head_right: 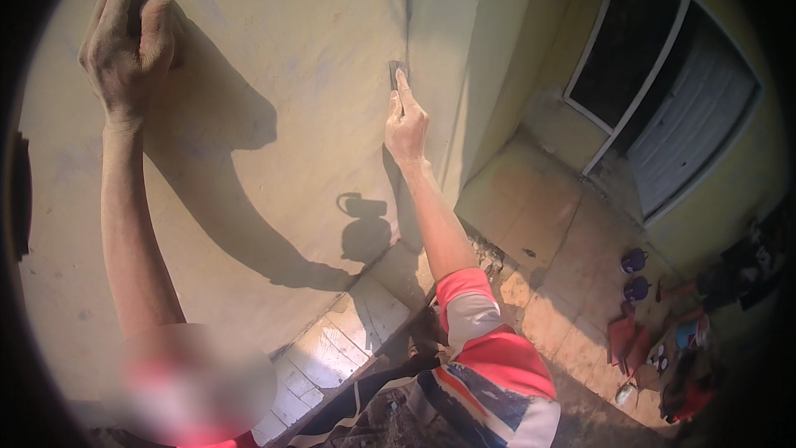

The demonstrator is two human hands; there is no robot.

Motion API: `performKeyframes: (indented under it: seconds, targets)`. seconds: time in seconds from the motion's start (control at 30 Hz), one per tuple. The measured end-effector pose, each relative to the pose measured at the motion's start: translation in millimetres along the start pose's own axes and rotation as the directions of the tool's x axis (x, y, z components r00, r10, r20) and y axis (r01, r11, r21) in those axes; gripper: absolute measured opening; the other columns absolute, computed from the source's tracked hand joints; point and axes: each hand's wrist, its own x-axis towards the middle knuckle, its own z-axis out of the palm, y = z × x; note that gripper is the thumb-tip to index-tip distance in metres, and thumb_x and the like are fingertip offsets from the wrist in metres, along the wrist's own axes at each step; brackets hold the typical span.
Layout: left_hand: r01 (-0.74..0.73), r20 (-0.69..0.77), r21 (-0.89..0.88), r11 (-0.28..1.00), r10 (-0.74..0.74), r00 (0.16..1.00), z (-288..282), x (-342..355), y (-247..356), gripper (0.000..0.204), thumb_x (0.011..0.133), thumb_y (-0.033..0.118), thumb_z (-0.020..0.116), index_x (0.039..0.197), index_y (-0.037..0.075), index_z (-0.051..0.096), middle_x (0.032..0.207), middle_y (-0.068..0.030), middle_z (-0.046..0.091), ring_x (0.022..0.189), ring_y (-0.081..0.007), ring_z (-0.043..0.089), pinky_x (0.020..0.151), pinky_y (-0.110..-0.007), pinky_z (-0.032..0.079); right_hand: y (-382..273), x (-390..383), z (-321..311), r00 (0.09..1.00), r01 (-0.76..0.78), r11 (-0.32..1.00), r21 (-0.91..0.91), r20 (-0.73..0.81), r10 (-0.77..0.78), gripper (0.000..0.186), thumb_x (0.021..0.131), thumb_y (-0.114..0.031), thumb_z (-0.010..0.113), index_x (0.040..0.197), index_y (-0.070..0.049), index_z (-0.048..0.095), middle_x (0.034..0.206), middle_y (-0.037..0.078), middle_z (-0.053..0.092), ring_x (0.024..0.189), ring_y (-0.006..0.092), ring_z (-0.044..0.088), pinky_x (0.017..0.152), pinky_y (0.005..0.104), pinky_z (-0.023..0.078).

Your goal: The person smooths a wall surface using a scraper in the right hand and a sanding block in the left hand. They work along the lower edge and upward, alternating between scraping and rubbing motions to even the surface.

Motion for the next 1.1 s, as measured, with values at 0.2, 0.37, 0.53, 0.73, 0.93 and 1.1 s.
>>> performKeyframes:
  seconds: [0.2,0.37,0.53,0.73,0.93,1.1]
  targets:
    - [0.094,0.120,-0.023,0.995,-0.091,0.989,-2.8,3.1,3.7,0.022,0.098,0.030,0.068,0.106,0.010,0.068,0.096,-0.0029,0.069,0.087,-0.0201,0.070,0.080,-0.034,0.057,-30.6,-3.4,-5.6,0.992,-0.103,0.994,-0.047,0.064,0.105,0.044,0.108,-0.009,0.054,0.152,-0.007,0.055,0.102,0.024,0.074,0.065,0.0151,0.054,0.072,0.0313,0.051]
    - [0.066,0.125,-0.018,0.998,-0.063,0.990,3.4,2.3,4.5,0.021,0.098,0.030,0.066,0.103,0.010,0.067,0.094,-0.0017,0.068,0.084,-0.0202,0.070,0.077,-0.034,0.057,-37.3,0.7,-0.2,0.992,-0.122,0.992,-0.031,0.014,0.122,0.044,0.108,-0.010,0.053,0.152,-0.006,0.054,0.123,0.026,0.072,0.070,0.0178,0.061,0.078,0.0327,0.052]
    - [0.043,0.107,-0.031,0.999,-0.040,0.994,1.6,9.6,6.4,0.020,0.098,0.030,0.067,0.099,0.010,0.066,0.090,-0.0013,0.067,0.080,-0.0198,0.069,0.073,-0.033,0.057,-39.1,23.0,1.1,0.973,-0.229,0.973,0.019,0.015,0.229,0.044,0.108,-0.010,0.051,0.151,-0.002,0.054,0.121,0.020,0.076,0.067,0.0189,0.060,0.078,0.0343,0.053]
    - [0.043,0.130,-0.036,0.998,-0.038,0.991,2.8,10.4,10.9,0.019,0.098,0.030,0.067,0.095,0.011,0.064,0.089,0.0002,0.066,0.078,-0.0186,0.068,0.070,-0.033,0.057,-66.9,26.1,-5.1,0.919,-0.393,0.884,0.252,0.081,0.386,0.045,0.108,-0.011,0.051,0.153,-0.003,0.053,0.094,0.011,0.071,0.059,0.0140,0.052,0.064,0.0309,0.050]
    - [0.030,0.076,-0.024,0.999,-0.028,0.997,0.4,13.5,20.7,0.012,0.090,0.024,0.062,0.081,0.018,0.056,0.075,0.0061,0.056,0.065,-0.0119,0.060,0.056,-0.031,0.053,-96.0,38.4,-8.4,0.778,-0.583,0.540,0.607,0.225,0.587,0.055,0.110,-0.016,0.051,0.163,-0.013,0.038,0.077,0.000,0.049,0.051,0.0083,0.045,0.040,0.0267,0.041]
    - [0.021,0.062,-0.018,1.000,-0.020,0.998,2.5,11.9,21.7,0.011,0.089,0.021,0.061,0.081,0.018,0.055,0.075,0.0058,0.055,0.064,-0.0122,0.059,0.055,-0.031,0.052,-102.4,30.8,-1.8,0.749,-0.577,0.409,0.707,0.259,0.610,0.059,0.109,-0.015,0.053,0.164,-0.013,0.034,0.080,0.002,0.052,0.052,0.0090,0.046,0.041,0.0272,0.042]
